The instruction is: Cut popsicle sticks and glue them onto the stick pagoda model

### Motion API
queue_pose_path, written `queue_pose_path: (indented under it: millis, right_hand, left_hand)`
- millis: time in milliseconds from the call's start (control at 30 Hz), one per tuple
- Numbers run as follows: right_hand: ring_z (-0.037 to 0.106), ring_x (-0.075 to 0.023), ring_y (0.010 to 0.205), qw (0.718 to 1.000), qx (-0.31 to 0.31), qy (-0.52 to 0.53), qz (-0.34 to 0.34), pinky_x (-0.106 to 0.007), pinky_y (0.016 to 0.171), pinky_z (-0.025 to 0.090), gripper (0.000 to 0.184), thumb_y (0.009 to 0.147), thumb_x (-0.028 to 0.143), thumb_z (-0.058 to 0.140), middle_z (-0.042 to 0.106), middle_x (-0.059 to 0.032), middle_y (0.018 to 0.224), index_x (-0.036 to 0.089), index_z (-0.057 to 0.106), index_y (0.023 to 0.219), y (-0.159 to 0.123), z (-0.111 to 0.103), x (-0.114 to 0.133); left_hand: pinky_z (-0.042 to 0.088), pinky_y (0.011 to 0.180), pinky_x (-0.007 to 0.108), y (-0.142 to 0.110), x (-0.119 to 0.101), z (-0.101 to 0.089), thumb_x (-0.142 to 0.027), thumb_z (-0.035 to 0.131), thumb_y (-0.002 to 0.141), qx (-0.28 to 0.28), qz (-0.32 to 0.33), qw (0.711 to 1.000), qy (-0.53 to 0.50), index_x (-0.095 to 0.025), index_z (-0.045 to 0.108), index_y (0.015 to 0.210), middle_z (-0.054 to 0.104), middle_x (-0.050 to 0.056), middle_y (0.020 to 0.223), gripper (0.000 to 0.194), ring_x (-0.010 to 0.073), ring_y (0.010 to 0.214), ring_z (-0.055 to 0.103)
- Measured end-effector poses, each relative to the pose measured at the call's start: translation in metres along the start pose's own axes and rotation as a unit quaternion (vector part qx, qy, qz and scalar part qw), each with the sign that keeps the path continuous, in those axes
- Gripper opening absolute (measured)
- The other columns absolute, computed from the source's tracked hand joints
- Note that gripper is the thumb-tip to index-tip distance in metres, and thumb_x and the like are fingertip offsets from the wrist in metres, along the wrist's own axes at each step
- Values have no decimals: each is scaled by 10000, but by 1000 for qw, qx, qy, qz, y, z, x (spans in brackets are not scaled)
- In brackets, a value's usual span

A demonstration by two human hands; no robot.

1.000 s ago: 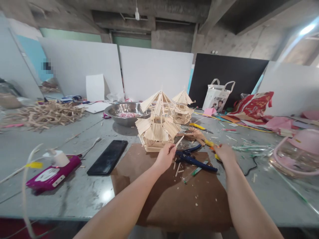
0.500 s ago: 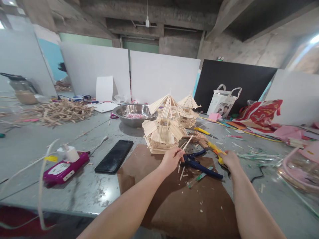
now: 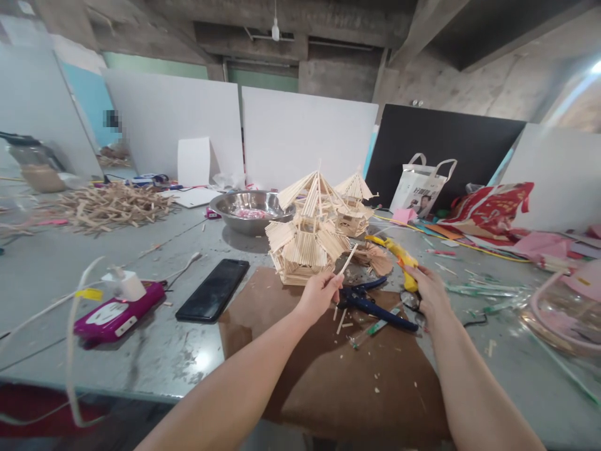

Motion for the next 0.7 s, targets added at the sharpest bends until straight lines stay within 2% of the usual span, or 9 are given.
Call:
queue_pose_path:
  millis: [200,367,467,567,700]
  right_hand:
    - [467,-67,389,990,52,123,-36,-176,367,404,279,458,265,675,468,69,456,173,469,623,-8,14,7]
    - [445,-62,396,968,177,169,-53,-191,403,404,218,519,242,644,427,67,424,168,439,525,-18,29,12]
    - [446,-71,395,963,218,146,-61,-191,391,377,143,560,239,615,475,49,426,165,499,600,-27,36,15]
    - [463,-81,412,962,239,98,-84,-196,399,369,163,590,235,591,543,20,476,160,550,729,-39,41,20]
    - [472,-76,449,951,277,61,-123,-204,449,380,138,616,219,575,562,15,545,168,559,743,-53,45,27]
  left_hand:
    - [213,326,172,1,4,5,-389,382,742,25,-48,997,-48,-150,454,661,472,-50,433,262,32,300,296]
    - [186,285,160,1,6,8,-318,391,749,34,-76,993,-89,-138,471,772,446,-58,470,198,23,278,287]
    - [186,280,150,1,6,9,-271,393,751,37,-81,990,-106,-139,475,836,437,-62,500,177,15,278,292]
    - [201,281,146,1,5,9,-247,390,755,37,-80,990,-114,-138,476,861,451,-58,521,175,12,287,297]
    - [211,282,147,1,4,8,-224,387,757,28,-83,989,-123,-135,468,885,475,-51,559,176,4,280,289]
Point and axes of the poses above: each hand's wrist, its own y-axis towards the middle knuckle, its own z-axis out of the palm, x = y × z, the point moved 5 cm from there along y, towards the middle knuckle
